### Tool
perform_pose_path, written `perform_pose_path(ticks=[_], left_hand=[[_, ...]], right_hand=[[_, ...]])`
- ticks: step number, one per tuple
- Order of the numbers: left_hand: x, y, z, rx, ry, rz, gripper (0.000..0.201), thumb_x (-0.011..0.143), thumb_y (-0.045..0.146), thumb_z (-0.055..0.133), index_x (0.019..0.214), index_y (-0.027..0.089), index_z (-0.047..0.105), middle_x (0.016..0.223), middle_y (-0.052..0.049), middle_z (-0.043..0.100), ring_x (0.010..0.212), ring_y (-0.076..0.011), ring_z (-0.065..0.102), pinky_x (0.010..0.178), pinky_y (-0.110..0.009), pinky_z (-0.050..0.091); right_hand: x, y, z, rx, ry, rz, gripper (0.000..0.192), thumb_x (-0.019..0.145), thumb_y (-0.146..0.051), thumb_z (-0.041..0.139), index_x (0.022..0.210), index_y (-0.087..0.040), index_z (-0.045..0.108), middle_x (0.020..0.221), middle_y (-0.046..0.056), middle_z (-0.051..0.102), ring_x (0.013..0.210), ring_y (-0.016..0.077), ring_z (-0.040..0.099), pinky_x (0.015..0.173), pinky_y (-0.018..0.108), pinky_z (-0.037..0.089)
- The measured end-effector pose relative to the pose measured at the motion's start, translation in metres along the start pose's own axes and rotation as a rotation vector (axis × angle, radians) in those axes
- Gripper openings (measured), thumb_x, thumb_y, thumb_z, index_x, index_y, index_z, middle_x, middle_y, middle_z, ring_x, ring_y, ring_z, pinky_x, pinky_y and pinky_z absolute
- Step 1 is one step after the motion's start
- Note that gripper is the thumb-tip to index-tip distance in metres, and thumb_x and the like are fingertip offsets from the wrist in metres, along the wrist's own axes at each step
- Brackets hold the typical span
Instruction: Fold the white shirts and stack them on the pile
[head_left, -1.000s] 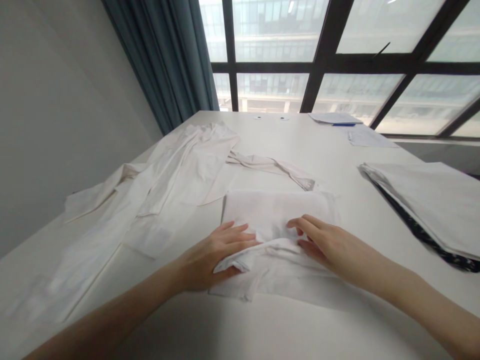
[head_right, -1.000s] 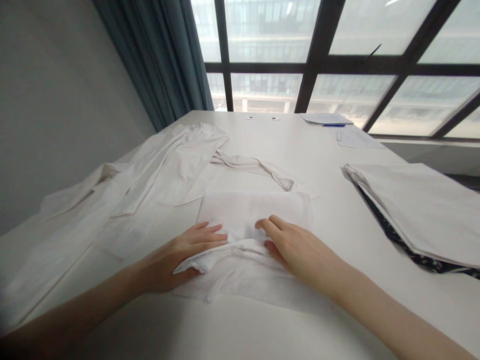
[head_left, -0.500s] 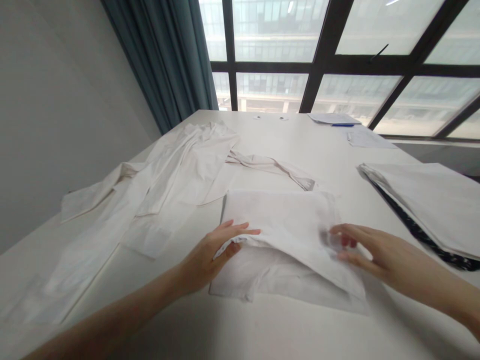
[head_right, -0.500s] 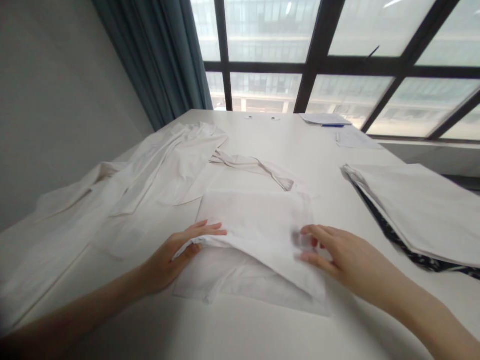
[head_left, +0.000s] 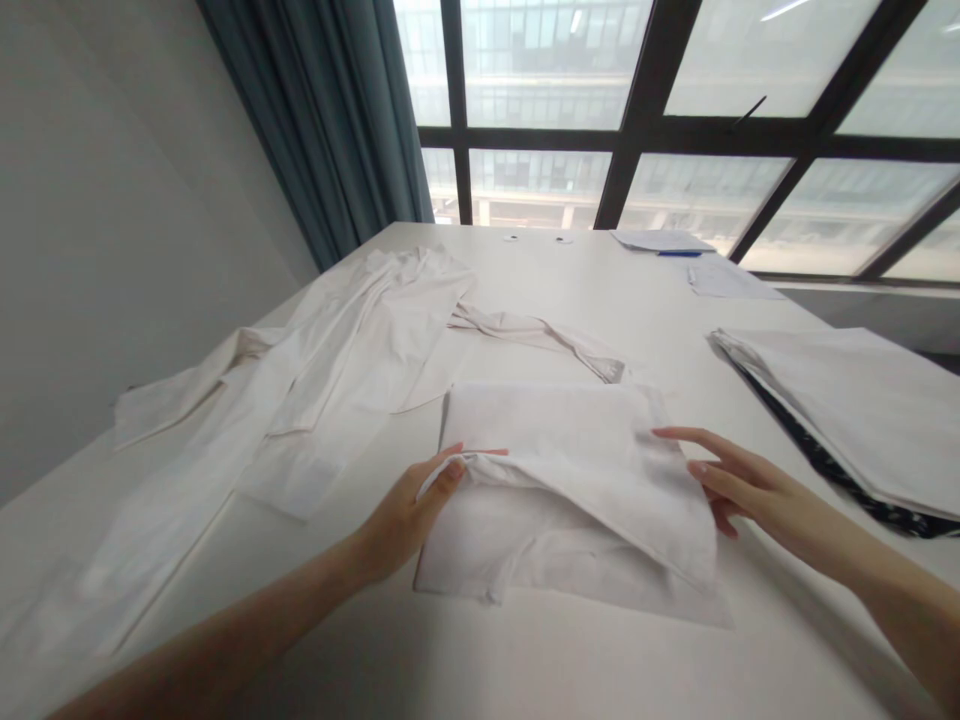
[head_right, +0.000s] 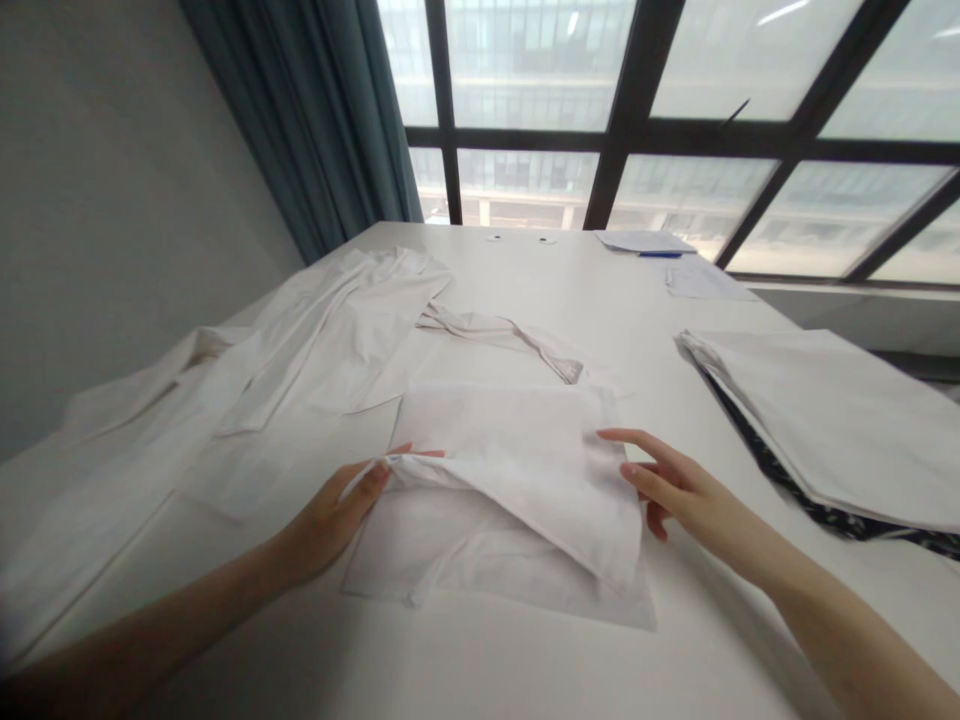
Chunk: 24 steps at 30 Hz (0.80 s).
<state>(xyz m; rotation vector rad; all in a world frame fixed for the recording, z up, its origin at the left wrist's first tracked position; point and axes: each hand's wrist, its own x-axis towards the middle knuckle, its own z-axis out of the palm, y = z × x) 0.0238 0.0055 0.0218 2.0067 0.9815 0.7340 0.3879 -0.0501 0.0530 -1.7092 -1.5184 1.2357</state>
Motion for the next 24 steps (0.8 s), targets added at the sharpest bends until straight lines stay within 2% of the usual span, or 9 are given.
perform_pose_path(ticks=[2,4,7,9,11,16,18,20,24], left_hand=[[-0.001,-0.001,-0.002,0.060,-0.067,0.062,0.052,0.101,0.047,0.026,0.130,0.021,0.060,0.128,-0.006,0.064,0.129,-0.0241,0.051,0.114,-0.046,0.030],[-0.001,-0.002,-0.005,0.157,-0.200,0.181,0.047,0.102,0.044,0.029,0.137,0.024,0.052,0.135,-0.005,0.059,0.134,-0.0228,0.045,0.118,-0.048,0.020],[0.000,-0.002,-0.008,0.342,-0.413,0.363,0.043,0.100,0.039,0.040,0.142,0.030,0.044,0.145,-0.005,0.050,0.142,-0.0241,0.032,0.118,-0.052,0.010],[0.001,-0.001,-0.009,0.441,-0.484,0.427,0.045,0.098,0.037,0.047,0.142,0.033,0.043,0.149,-0.005,0.045,0.144,-0.0264,0.028,0.118,-0.054,0.008],[0.001,-0.001,-0.009,0.496,-0.509,0.457,0.046,0.095,0.036,0.052,0.141,0.034,0.044,0.150,-0.006,0.042,0.144,-0.0278,0.027,0.117,-0.055,0.008],[0.001,-0.002,-0.010,0.506,-0.512,0.475,0.056,0.093,0.015,0.048,0.146,0.028,0.035,0.150,-0.008,0.043,0.144,-0.0248,0.027,0.118,-0.053,0.007],[0.001,-0.004,-0.010,0.498,-0.510,0.481,0.061,0.091,0.010,0.046,0.148,0.026,0.032,0.149,-0.008,0.044,0.144,-0.0230,0.028,0.119,-0.051,0.007],[0.002,-0.005,-0.011,0.487,-0.507,0.493,0.062,0.090,0.009,0.046,0.148,0.026,0.032,0.149,-0.008,0.044,0.143,-0.0216,0.031,0.119,-0.049,0.008],[0.003,-0.007,-0.012,0.461,-0.485,0.521,0.062,0.088,0.007,0.045,0.146,0.026,0.035,0.147,-0.008,0.047,0.140,-0.0199,0.037,0.119,-0.046,0.012]], right_hand=[[0.001,0.000,0.004,0.009,-0.007,-0.023,0.055,0.084,-0.059,0.057,0.127,-0.025,0.058,0.067,-0.003,0.049,0.059,0.0142,0.052,0.054,0.029,0.047],[0.002,0.002,0.008,0.062,0.018,-0.046,0.048,0.081,-0.055,0.064,0.117,-0.023,0.064,0.069,-0.003,0.049,0.060,0.0135,0.052,0.055,0.028,0.046],[0.005,0.009,0.013,0.148,0.190,-0.094,0.039,0.078,-0.051,0.070,0.105,-0.022,0.066,0.063,-0.005,0.043,0.053,0.0108,0.049,0.049,0.024,0.040],[0.007,0.012,0.016,0.152,0.290,-0.108,0.038,0.079,-0.051,0.069,0.102,-0.021,0.065,0.057,-0.007,0.039,0.047,0.0096,0.044,0.045,0.023,0.034],[0.008,0.012,0.018,0.122,0.308,-0.084,0.040,0.081,-0.054,0.065,0.103,-0.020,0.064,0.054,-0.008,0.037,0.044,0.0097,0.042,0.043,0.023,0.032],[0.008,0.007,0.018,-0.074,0.144,-0.030,0.052,0.079,-0.056,0.064,0.117,-0.022,0.060,0.062,-0.005,0.047,0.047,0.0118,0.048,0.047,0.027,0.040],[0.007,0.008,0.018,-0.126,0.112,-0.039,0.052,0.080,-0.056,0.063,0.120,-0.023,0.058,0.059,-0.006,0.046,0.048,0.0128,0.049,0.047,0.027,0.040],[0.007,0.010,0.019,-0.124,0.119,-0.039,0.051,0.081,-0.057,0.060,0.119,-0.022,0.057,0.053,-0.007,0.043,0.045,0.0133,0.048,0.044,0.026,0.038],[0.009,0.015,0.022,-0.047,0.227,-0.053,0.050,0.081,-0.061,0.057,0.113,-0.022,0.055,0.051,-0.009,0.039,0.040,0.0122,0.044,0.038,0.023,0.032]])
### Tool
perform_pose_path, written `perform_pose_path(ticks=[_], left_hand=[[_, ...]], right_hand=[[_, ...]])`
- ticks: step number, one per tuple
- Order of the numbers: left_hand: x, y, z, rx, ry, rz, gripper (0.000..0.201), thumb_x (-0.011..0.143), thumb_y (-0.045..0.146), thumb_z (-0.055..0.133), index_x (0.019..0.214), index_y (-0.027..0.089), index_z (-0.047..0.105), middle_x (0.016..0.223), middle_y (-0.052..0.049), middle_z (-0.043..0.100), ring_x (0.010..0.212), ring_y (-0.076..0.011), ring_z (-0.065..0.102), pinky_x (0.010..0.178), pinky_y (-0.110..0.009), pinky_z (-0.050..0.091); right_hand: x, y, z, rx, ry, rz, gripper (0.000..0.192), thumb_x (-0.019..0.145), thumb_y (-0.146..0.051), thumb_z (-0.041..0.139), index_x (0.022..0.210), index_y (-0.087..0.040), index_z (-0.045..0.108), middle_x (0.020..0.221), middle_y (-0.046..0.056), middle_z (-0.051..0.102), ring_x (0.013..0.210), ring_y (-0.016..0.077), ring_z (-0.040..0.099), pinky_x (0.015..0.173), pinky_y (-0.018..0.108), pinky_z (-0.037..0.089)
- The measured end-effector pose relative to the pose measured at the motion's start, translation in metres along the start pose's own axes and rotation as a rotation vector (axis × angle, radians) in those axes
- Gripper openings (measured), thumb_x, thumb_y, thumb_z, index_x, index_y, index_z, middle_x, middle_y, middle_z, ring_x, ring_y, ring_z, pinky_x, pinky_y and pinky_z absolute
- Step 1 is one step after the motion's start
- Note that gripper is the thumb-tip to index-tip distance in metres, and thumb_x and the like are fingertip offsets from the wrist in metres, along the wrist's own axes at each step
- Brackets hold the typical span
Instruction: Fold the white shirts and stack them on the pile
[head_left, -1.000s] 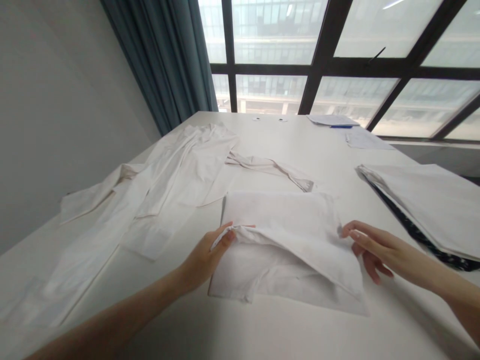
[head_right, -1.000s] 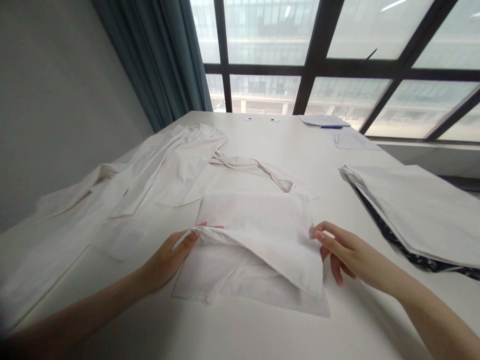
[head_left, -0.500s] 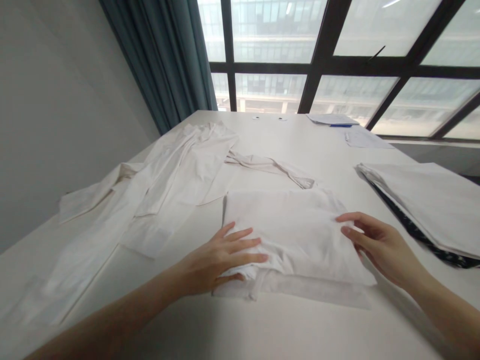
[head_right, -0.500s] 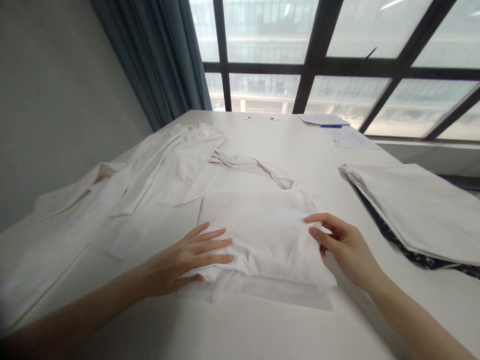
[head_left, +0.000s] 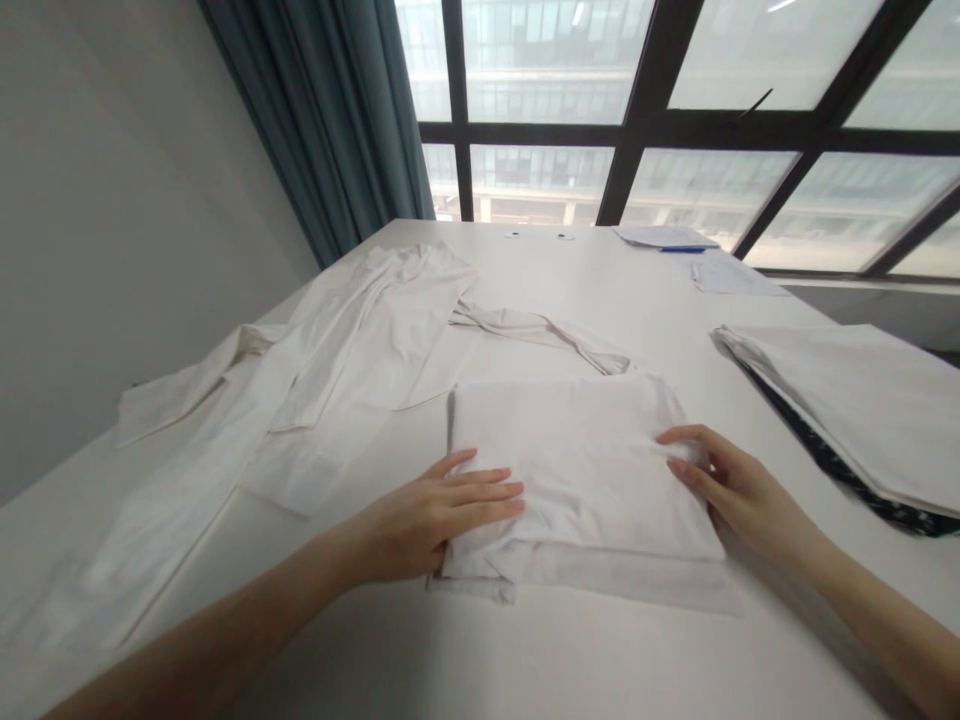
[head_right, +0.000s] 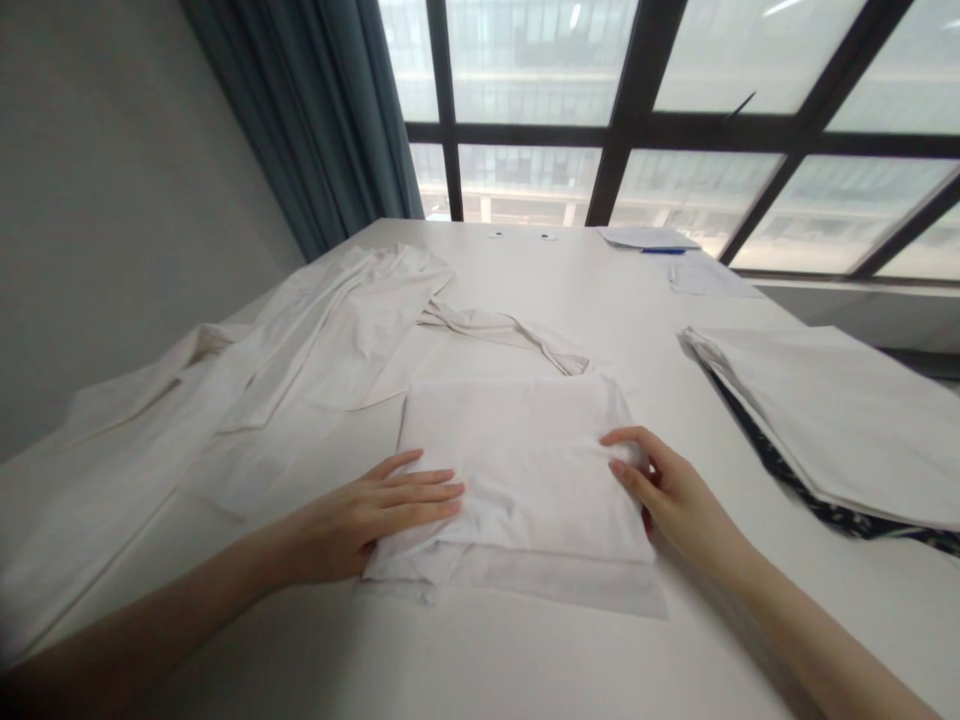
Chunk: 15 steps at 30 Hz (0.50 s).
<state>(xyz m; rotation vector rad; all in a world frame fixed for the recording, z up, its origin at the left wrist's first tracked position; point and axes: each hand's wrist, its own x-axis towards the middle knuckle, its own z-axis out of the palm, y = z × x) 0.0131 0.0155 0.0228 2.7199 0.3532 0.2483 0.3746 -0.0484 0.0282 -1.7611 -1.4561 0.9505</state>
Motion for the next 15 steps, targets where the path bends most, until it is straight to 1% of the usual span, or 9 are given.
perform_pose_path(ticks=[2,5,6,8,10,11,12,14,15], left_hand=[[0.000,-0.001,0.000,0.002,0.009,0.013,0.058,0.088,0.006,0.044,0.142,0.027,0.041,0.145,-0.007,0.049,0.138,-0.0190,0.039,0.119,-0.045,0.013],[0.000,0.000,0.000,-0.002,0.014,0.034,0.048,0.091,0.006,0.043,0.133,0.029,0.051,0.140,-0.004,0.054,0.136,-0.0173,0.043,0.120,-0.043,0.011],[0.000,0.001,-0.001,-0.007,0.021,0.037,0.044,0.092,0.009,0.044,0.130,0.029,0.053,0.139,-0.004,0.056,0.136,-0.0177,0.043,0.120,-0.042,0.011],[0.000,0.003,-0.002,-0.028,0.046,0.039,0.039,0.092,0.023,0.054,0.130,0.027,0.054,0.137,-0.007,0.058,0.135,-0.0212,0.044,0.119,-0.043,0.013],[0.000,0.006,-0.004,-0.049,0.089,0.046,0.046,0.087,0.039,0.064,0.129,0.024,0.054,0.132,-0.010,0.061,0.132,-0.0242,0.047,0.118,-0.044,0.017],[0.000,0.008,-0.005,-0.056,0.117,0.058,0.046,0.086,0.042,0.065,0.127,0.024,0.056,0.128,-0.011,0.064,0.130,-0.0242,0.050,0.118,-0.043,0.019],[0.000,0.009,-0.006,-0.059,0.144,0.074,0.040,0.087,0.041,0.064,0.123,0.024,0.059,0.122,-0.010,0.067,0.126,-0.0231,0.053,0.118,-0.042,0.020],[0.000,0.010,-0.009,-0.062,0.203,0.106,0.021,0.092,0.030,0.057,0.111,0.024,0.064,0.109,-0.006,0.072,0.116,-0.0192,0.061,0.116,-0.040,0.024],[-0.001,0.010,-0.011,-0.067,0.233,0.118,0.016,0.093,0.026,0.055,0.106,0.024,0.065,0.102,-0.005,0.074,0.109,-0.0175,0.064,0.115,-0.039,0.027]], right_hand=[[0.002,0.001,0.000,0.005,0.026,0.003,0.050,0.080,-0.061,0.058,0.112,-0.023,0.055,0.053,-0.009,0.040,0.039,0.0112,0.042,0.037,0.023,0.031],[0.003,0.000,-0.002,-0.041,-0.038,0.038,0.054,0.079,-0.062,0.058,0.116,-0.023,0.055,0.053,-0.009,0.040,0.038,0.0110,0.041,0.037,0.023,0.033],[0.003,0.000,-0.004,-0.062,-0.064,0.045,0.055,0.079,-0.062,0.059,0.118,-0.023,0.055,0.053,-0.009,0.040,0.038,0.0110,0.041,0.037,0.023,0.033],[0.002,0.000,-0.007,-0.104,-0.093,0.045,0.057,0.079,-0.060,0.061,0.122,-0.023,0.055,0.052,-0.010,0.039,0.038,0.0111,0.041,0.037,0.023,0.033],[0.001,0.000,-0.009,-0.140,-0.097,0.033,0.057,0.079,-0.056,0.062,0.126,-0.024,0.054,0.052,-0.010,0.038,0.038,0.0111,0.041,0.037,0.023,0.033],[0.000,0.001,-0.010,-0.157,-0.099,0.030,0.058,0.080,-0.055,0.062,0.128,-0.025,0.054,0.052,-0.009,0.038,0.038,0.0111,0.041,0.037,0.023,0.032],[0.000,0.001,-0.011,-0.170,-0.101,0.026,0.058,0.080,-0.054,0.062,0.129,-0.025,0.053,0.053,-0.009,0.038,0.039,0.0113,0.041,0.037,0.023,0.032],[-0.001,0.001,-0.013,-0.185,-0.112,0.015,0.057,0.080,-0.054,0.063,0.129,-0.026,0.054,0.056,-0.008,0.039,0.041,0.0115,0.043,0.037,0.023,0.034],[0.000,0.001,-0.013,-0.188,-0.120,0.015,0.057,0.080,-0.054,0.062,0.129,-0.026,0.054,0.057,-0.008,0.039,0.041,0.0117,0.043,0.038,0.023,0.034]])
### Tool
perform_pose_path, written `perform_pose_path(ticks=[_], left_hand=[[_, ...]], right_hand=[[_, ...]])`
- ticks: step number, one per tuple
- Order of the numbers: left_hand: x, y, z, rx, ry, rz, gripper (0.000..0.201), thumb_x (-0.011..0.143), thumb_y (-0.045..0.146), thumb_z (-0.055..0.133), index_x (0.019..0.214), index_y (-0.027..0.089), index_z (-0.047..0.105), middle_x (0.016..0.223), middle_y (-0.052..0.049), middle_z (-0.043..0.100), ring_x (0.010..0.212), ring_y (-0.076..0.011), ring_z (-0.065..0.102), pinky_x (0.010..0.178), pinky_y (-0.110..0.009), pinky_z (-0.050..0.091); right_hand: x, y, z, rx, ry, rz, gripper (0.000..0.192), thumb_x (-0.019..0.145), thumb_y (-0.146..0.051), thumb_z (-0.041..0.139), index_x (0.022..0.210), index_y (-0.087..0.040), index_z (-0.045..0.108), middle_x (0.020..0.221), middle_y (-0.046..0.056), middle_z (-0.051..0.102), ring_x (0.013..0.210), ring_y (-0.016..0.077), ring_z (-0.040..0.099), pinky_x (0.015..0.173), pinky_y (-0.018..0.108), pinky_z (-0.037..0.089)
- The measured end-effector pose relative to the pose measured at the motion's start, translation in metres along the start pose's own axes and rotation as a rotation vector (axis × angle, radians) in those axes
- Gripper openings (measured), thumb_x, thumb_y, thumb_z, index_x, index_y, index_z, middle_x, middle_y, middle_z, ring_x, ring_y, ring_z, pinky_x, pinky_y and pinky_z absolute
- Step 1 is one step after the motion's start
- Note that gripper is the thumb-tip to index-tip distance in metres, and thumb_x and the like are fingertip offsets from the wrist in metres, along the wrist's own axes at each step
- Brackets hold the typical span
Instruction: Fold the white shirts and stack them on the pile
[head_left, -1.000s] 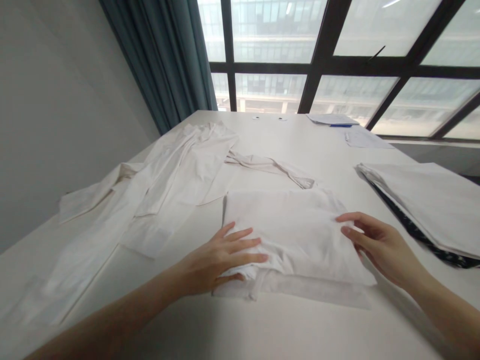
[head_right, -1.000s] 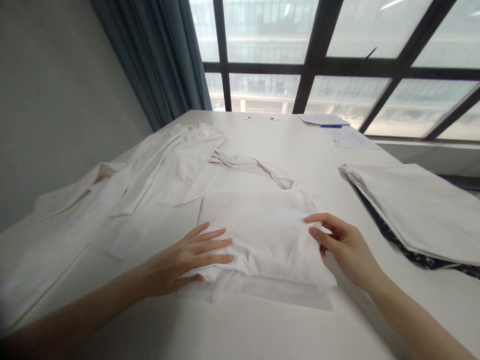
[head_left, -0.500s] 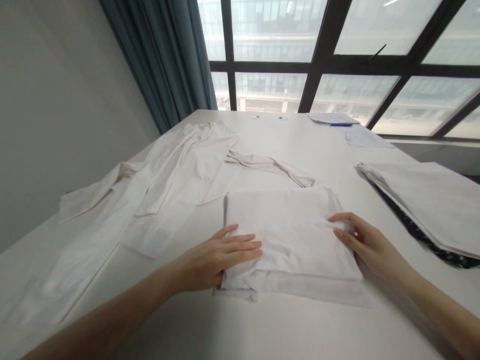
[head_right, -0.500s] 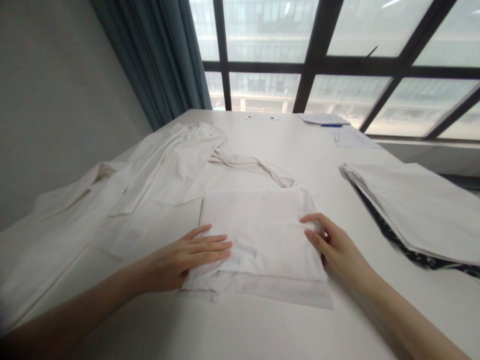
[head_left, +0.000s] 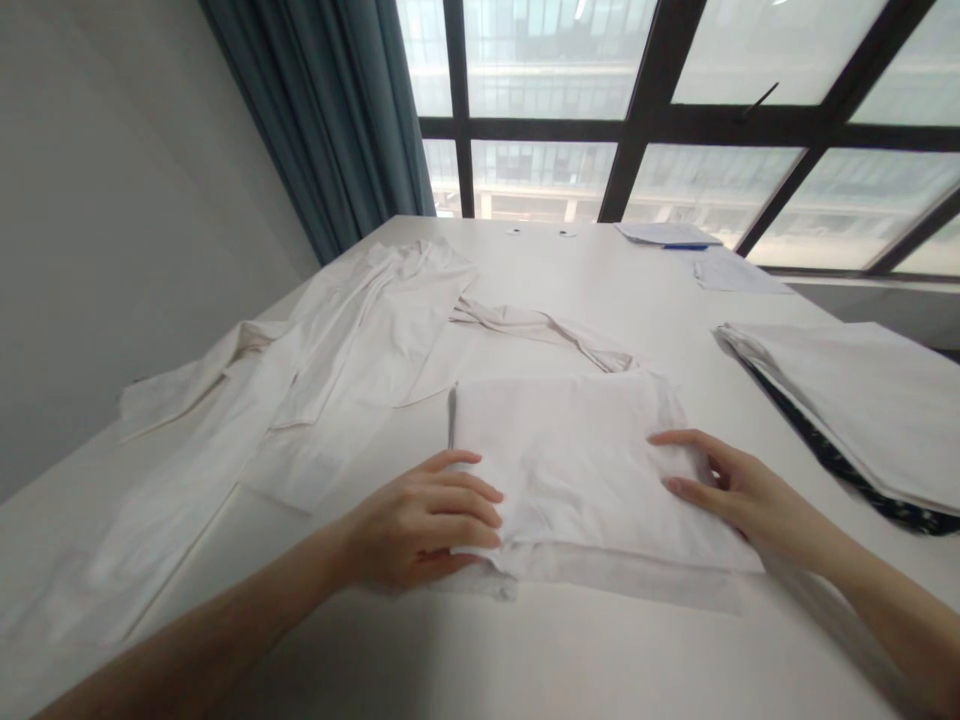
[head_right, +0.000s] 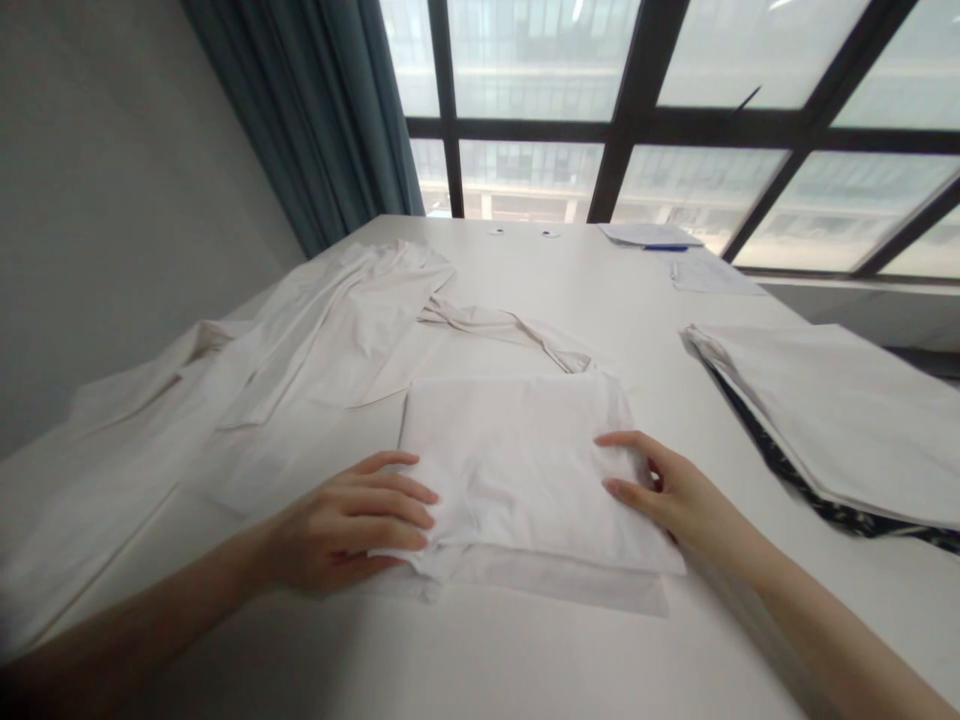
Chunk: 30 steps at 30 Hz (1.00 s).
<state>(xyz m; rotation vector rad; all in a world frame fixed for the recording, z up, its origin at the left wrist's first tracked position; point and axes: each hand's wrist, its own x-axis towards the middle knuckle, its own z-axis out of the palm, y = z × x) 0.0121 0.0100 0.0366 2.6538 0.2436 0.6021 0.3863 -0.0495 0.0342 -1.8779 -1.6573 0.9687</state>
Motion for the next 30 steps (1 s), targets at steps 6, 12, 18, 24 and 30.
perform_pose_path(ticks=[6,12,18,24,30], left_hand=[[0.001,0.000,-0.005,-0.101,0.033,0.006,0.012,0.091,0.022,0.056,0.095,0.023,0.067,0.087,-0.005,0.075,0.087,-0.0174,0.067,0.095,-0.036,0.047],[0.001,0.000,0.000,-0.223,-0.047,-0.061,0.011,0.092,0.025,0.056,0.091,0.021,0.067,0.087,-0.006,0.071,0.086,-0.0175,0.063,0.088,-0.035,0.047],[0.004,0.001,0.000,-0.284,-0.054,-0.166,0.044,0.097,0.051,0.041,0.082,0.017,0.065,0.081,-0.008,0.064,0.081,-0.0173,0.057,0.078,-0.031,0.045],[0.003,0.002,-0.002,-0.157,-0.087,-0.235,0.039,0.092,0.053,0.052,0.074,0.018,0.053,0.074,-0.003,0.057,0.074,-0.0157,0.050,0.071,-0.028,0.040],[0.001,0.003,-0.001,0.030,-0.187,-0.198,0.015,0.081,0.026,0.067,0.078,0.020,0.053,0.072,0.001,0.058,0.073,-0.0156,0.049,0.073,-0.029,0.038]], right_hand=[[0.002,0.004,-0.002,-0.034,-0.040,-0.002,0.055,0.081,-0.055,0.062,0.127,-0.027,0.056,0.060,-0.006,0.040,0.049,0.0131,0.042,0.043,0.025,0.035],[0.002,0.005,-0.004,-0.101,-0.081,-0.045,0.050,0.083,-0.055,0.059,0.127,-0.030,0.056,0.079,0.000,0.061,0.056,0.0153,0.048,0.050,0.028,0.040],[0.001,-0.001,-0.006,-0.157,-0.038,-0.144,0.042,0.080,-0.051,0.063,0.117,-0.031,0.064,0.092,0.002,0.066,0.059,0.0147,0.049,0.057,0.030,0.043],[-0.004,0.001,-0.018,0.010,-0.202,0.071,0.054,0.080,-0.056,0.063,0.126,-0.028,0.054,0.056,-0.007,0.044,0.044,0.0129,0.046,0.046,0.026,0.039],[-0.004,0.005,-0.035,0.096,-0.235,0.010,0.040,0.080,-0.055,0.066,0.105,-0.025,0.057,0.057,-0.009,0.028,0.050,0.0097,0.032,0.048,0.023,0.032]])
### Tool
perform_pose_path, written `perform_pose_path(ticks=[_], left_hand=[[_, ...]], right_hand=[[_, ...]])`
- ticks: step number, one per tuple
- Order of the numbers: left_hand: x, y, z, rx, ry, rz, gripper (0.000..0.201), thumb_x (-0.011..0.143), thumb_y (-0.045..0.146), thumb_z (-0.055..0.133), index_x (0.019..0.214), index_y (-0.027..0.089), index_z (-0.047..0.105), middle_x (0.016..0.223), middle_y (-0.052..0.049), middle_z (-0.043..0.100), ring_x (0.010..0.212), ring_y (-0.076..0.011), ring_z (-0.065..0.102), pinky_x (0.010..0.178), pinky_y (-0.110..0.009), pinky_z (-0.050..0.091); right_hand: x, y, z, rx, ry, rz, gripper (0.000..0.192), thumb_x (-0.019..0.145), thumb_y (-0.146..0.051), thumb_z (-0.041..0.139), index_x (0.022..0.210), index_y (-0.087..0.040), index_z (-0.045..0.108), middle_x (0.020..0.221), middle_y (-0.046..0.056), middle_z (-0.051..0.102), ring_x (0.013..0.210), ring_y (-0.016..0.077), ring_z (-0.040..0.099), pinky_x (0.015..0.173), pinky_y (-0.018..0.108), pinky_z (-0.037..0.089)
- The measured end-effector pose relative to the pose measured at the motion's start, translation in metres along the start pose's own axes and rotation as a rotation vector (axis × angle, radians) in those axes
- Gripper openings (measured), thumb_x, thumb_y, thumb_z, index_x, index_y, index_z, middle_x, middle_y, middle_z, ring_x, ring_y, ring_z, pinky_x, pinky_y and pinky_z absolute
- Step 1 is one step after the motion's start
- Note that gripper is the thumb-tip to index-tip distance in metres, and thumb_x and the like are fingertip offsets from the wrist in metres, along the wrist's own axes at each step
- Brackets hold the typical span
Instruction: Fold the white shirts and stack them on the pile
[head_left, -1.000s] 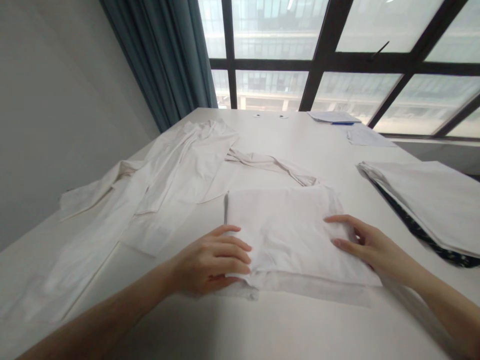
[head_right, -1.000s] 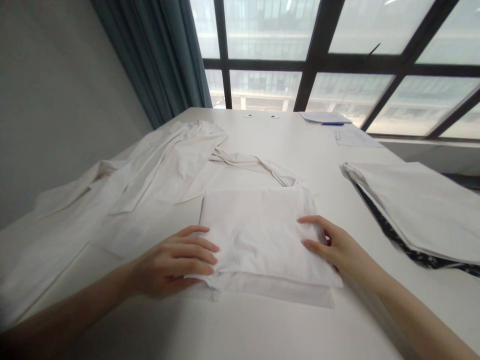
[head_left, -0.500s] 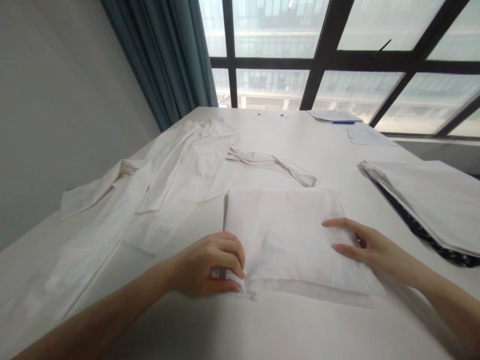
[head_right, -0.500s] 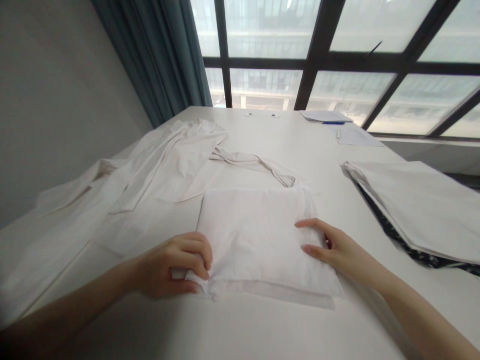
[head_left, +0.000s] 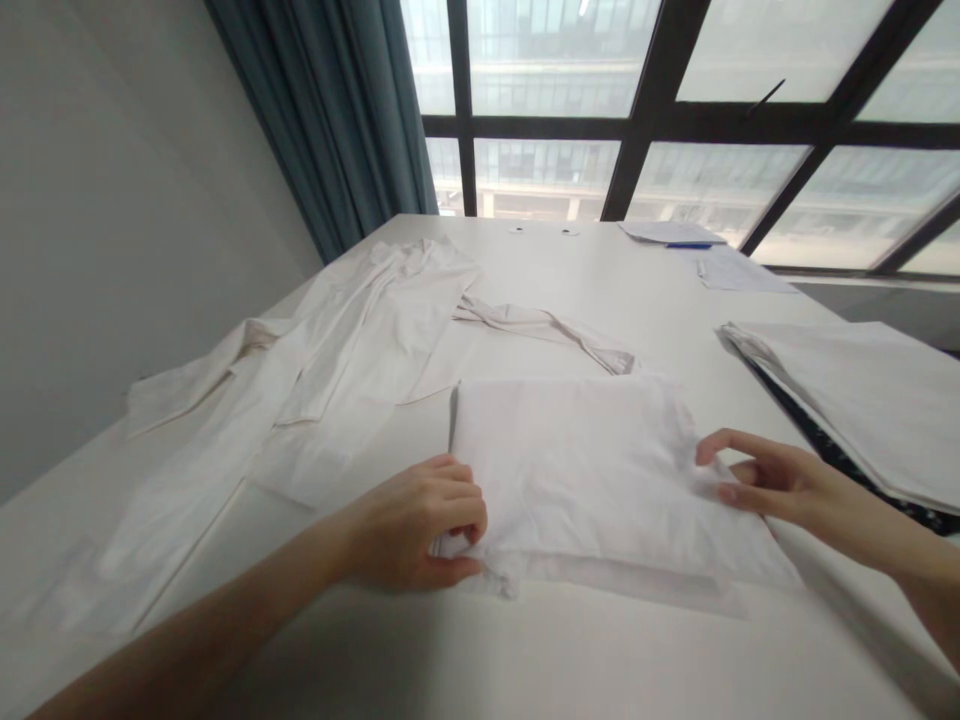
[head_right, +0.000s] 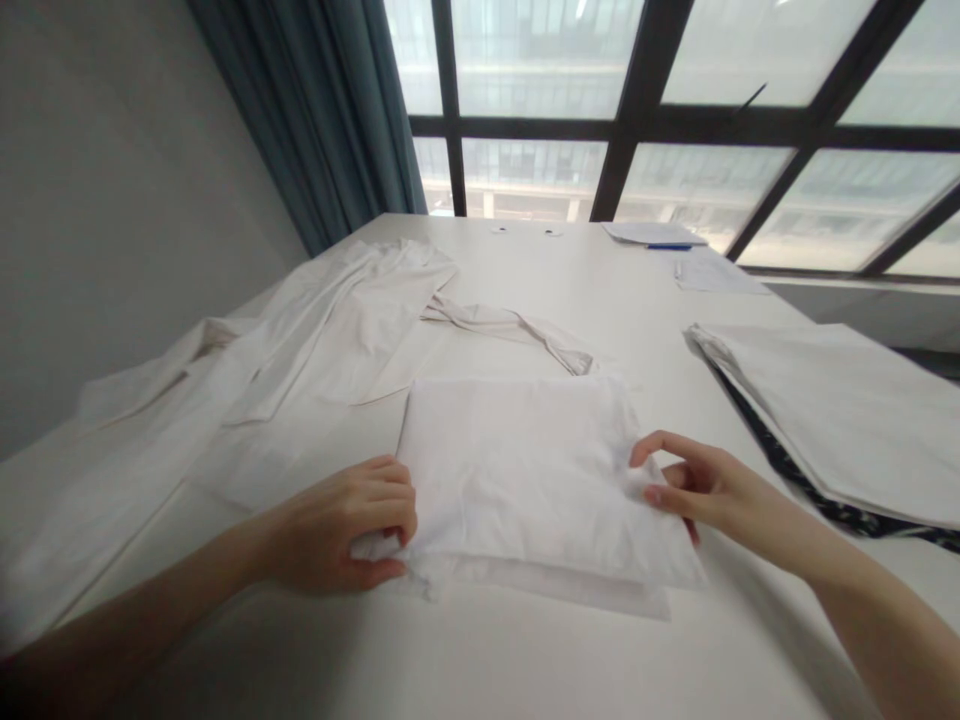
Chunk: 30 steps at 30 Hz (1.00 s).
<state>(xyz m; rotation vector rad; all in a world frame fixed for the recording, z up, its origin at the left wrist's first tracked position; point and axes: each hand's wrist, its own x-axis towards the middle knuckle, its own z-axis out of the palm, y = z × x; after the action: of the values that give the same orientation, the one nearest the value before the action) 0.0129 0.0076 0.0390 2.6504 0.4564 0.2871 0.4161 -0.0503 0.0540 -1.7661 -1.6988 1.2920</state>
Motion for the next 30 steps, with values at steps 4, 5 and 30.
perform_pose_path(ticks=[4,5,30], left_hand=[[0.001,0.003,-0.003,-0.011,0.013,0.071,0.010,0.081,0.013,0.057,0.076,0.020,0.052,0.068,0.000,0.058,0.072,-0.0160,0.049,0.076,-0.031,0.039],[0.001,0.004,-0.005,-0.025,0.013,0.086,0.011,0.082,0.012,0.055,0.075,0.020,0.051,0.067,0.000,0.058,0.072,-0.0158,0.049,0.076,-0.032,0.039],[0.009,0.025,0.011,0.532,0.265,0.347,0.008,0.086,0.011,0.057,0.088,0.019,0.057,0.078,-0.001,0.060,0.071,-0.0145,0.051,0.075,-0.032,0.047]], right_hand=[[-0.003,0.001,-0.003,0.080,0.052,-0.089,0.033,0.082,-0.053,0.064,0.100,-0.027,0.056,0.062,-0.008,0.018,0.054,0.0106,0.020,0.049,0.025,0.021],[-0.004,0.001,-0.003,0.078,0.045,-0.088,0.032,0.083,-0.053,0.063,0.099,-0.027,0.057,0.062,-0.008,0.017,0.053,0.0106,0.019,0.049,0.025,0.020],[0.000,-0.026,0.068,-0.659,0.067,-0.767,0.031,0.088,-0.032,0.063,0.118,-0.025,0.059,0.119,0.009,0.062,0.113,0.0230,0.055,0.092,0.038,0.051]])
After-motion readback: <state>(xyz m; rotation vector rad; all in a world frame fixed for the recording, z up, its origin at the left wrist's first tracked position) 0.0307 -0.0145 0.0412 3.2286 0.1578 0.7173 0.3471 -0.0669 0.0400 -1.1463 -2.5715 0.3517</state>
